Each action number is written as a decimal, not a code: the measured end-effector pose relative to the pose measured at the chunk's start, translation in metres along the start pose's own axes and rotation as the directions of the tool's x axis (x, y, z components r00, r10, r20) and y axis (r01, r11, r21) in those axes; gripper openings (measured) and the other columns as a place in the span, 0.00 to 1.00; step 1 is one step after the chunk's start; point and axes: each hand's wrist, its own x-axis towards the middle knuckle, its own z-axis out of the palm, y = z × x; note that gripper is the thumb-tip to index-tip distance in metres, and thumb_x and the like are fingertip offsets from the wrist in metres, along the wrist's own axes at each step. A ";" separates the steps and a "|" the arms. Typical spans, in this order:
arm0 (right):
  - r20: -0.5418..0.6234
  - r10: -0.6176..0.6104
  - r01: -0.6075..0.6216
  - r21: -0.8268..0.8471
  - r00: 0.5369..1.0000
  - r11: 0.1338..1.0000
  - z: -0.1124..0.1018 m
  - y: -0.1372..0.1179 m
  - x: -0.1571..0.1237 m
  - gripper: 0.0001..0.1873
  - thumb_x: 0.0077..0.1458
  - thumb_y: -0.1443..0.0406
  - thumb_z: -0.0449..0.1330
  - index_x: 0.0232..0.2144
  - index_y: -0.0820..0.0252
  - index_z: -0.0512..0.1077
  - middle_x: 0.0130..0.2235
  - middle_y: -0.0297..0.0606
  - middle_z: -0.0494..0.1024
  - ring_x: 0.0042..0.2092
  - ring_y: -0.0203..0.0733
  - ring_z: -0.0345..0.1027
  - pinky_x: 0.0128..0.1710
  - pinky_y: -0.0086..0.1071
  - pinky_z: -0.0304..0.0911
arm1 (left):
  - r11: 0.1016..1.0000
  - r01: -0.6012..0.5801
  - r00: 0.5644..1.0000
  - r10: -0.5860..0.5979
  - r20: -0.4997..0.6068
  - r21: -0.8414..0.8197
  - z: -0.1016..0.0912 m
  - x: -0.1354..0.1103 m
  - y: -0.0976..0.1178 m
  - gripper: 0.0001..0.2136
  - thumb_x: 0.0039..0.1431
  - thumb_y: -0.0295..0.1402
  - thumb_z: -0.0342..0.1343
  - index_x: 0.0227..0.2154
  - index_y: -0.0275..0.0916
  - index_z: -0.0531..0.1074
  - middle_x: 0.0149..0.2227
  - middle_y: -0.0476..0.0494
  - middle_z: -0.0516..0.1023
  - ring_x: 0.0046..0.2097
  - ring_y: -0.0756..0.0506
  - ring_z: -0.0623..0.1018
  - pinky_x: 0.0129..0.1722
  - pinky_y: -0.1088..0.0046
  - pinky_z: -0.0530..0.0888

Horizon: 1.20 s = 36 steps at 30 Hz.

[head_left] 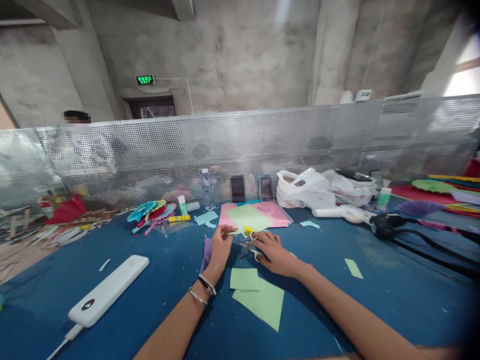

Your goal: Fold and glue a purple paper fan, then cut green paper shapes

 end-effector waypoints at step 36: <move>-0.303 -0.017 -0.007 -0.079 0.953 0.997 0.021 0.000 0.017 0.16 0.57 0.61 0.53 0.47 0.60 0.63 0.45 0.40 0.67 0.46 0.43 0.61 0.47 0.43 0.59 | 0.951 0.182 0.983 -0.168 0.078 -0.249 0.020 -0.010 0.000 0.15 0.57 0.29 0.53 0.48 0.36 0.66 0.49 0.40 0.69 0.48 0.43 0.71 0.48 0.57 0.69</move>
